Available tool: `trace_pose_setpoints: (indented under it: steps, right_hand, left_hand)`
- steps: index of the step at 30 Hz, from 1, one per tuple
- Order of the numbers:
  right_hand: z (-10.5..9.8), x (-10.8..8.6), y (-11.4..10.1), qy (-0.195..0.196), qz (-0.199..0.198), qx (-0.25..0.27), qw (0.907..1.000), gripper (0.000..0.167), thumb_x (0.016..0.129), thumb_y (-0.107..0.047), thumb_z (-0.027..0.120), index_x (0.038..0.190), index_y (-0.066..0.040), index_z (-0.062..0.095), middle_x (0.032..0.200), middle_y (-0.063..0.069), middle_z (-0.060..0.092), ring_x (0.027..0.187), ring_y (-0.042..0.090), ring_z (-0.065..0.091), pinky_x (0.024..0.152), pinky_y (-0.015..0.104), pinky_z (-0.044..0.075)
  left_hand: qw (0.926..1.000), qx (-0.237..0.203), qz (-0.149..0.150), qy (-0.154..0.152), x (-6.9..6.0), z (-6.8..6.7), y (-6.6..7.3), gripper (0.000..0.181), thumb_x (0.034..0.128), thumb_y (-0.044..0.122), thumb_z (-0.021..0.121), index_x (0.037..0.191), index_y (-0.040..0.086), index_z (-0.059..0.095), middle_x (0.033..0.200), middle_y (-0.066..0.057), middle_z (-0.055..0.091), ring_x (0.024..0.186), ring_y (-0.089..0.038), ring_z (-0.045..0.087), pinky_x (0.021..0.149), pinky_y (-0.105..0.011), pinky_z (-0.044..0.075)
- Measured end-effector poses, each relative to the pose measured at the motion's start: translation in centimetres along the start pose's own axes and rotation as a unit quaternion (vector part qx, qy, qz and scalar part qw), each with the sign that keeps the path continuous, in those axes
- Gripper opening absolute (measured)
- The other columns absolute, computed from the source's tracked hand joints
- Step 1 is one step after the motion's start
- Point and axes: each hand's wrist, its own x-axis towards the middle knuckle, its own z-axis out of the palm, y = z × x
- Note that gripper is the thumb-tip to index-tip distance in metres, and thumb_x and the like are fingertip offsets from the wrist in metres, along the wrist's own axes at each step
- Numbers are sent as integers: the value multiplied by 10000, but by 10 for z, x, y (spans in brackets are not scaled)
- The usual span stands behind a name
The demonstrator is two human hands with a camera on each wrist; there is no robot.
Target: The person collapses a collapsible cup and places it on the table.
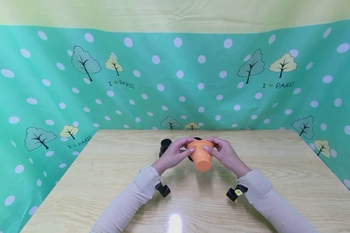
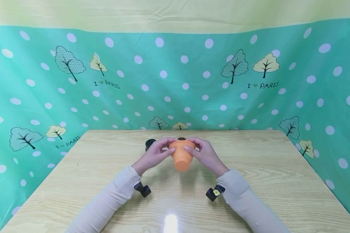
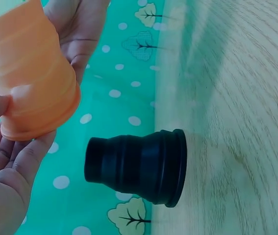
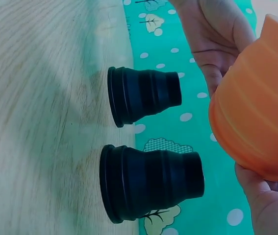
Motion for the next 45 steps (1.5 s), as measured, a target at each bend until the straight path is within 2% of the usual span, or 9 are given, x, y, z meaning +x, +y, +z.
trace_pose_setpoints:
  steps: [3, 9, 12, 18, 25, 30, 34, 39, 45]
  right_hand:
    - [0, 0, 0, 28, -70, 17, 10000, 329, 921, -178, 627, 1186, 14, 601, 1116, 152, 612, 915, 142, 602, 753, 241, 542]
    - [1, 1, 0, 124, -246, -79, 9996, 319, 911, -152, 637, 1175, 26, 611, 1123, 168, 597, 901, 132, 606, 725, 248, 555]
    - [1, 0, 0, 166, -315, -198, 9992, 310, 907, -134, 640, 1169, 29, 618, 1116, 165, 593, 889, 128, 613, 711, 249, 559]
    - [0, 0, -8, 218, -450, -423, 9979, 269, 902, -119, 646, 1135, 15, 644, 1064, 157, 608, 831, 114, 604, 672, 241, 554]
    - [-2, 1, -2, 166, -476, -466, 9976, 278, 904, -128, 644, 1147, 7, 644, 1062, 154, 605, 823, 120, 607, 656, 242, 555]
    - [-2, 1, 0, 130, -597, -551, 9966, 276, 909, -114, 634, 1155, 12, 641, 1056, 155, 605, 850, 115, 590, 655, 233, 550]
    - [-2, 0, -1, 166, -680, -649, 9954, 276, 917, -121, 624, 1160, 9, 643, 1072, 141, 613, 857, 107, 589, 647, 237, 545]
    - [-1, 1, 2, 289, -818, -855, 9926, 260, 917, -93, 617, 1150, 17, 650, 1045, 137, 625, 838, 94, 570, 609, 225, 530]
    - [0, 1, 4, 359, -807, -907, 9920, 264, 920, -60, 602, 1167, 25, 639, 1059, 155, 625, 807, 96, 550, 582, 222, 503]
  left_hand:
    - [10000, 19, -56, -24, 0, 0, 1, 316, 934, 45, 573, 1242, -25, 552, 979, -170, 601, 877, -134, 535, 785, -473, 548]
    - [9999, 3, -69, -90, -4, -2, 16, 312, 929, -1, 560, 1233, -69, 537, 977, -192, 603, 880, -120, 529, 735, -239, 537]
    - [9999, -98, -11, -112, -5, -2, 17, 317, 929, -14, 553, 1240, -69, 533, 989, -191, 606, 888, -122, 530, 746, -257, 536]
    - [9985, -490, -105, -219, -2, -6, 0, 345, 969, 91, 523, 1298, -15, 524, 1093, -154, 606, 972, -132, 561, 851, -338, 525]
    - [9996, -58, -245, -135, -4, -5, 28, 322, 951, 61, 544, 1256, -43, 554, 1049, -188, 627, 904, -105, 556, 837, -479, 514]
    - [9999, 51, -165, -7, -4, -4, 28, 306, 929, 34, 572, 1223, -52, 573, 1013, -189, 639, 867, -115, 554, 751, -342, 535]
    - [9998, 52, -157, 141, -4, -2, 27, 305, 925, 40, 584, 1213, -59, 579, 1003, -197, 638, 858, -103, 554, 753, -377, 547]
    - [9991, 266, -58, 335, -4, 0, 24, 300, 917, 56, 606, 1196, -53, 596, 999, -191, 645, 854, -85, 569, 731, -270, 555]
    - [9963, 570, 229, 604, -4, 3, 27, 297, 911, 41, 608, 1188, -67, 611, 1055, -198, 659, 916, -206, 613, 731, -225, 554]
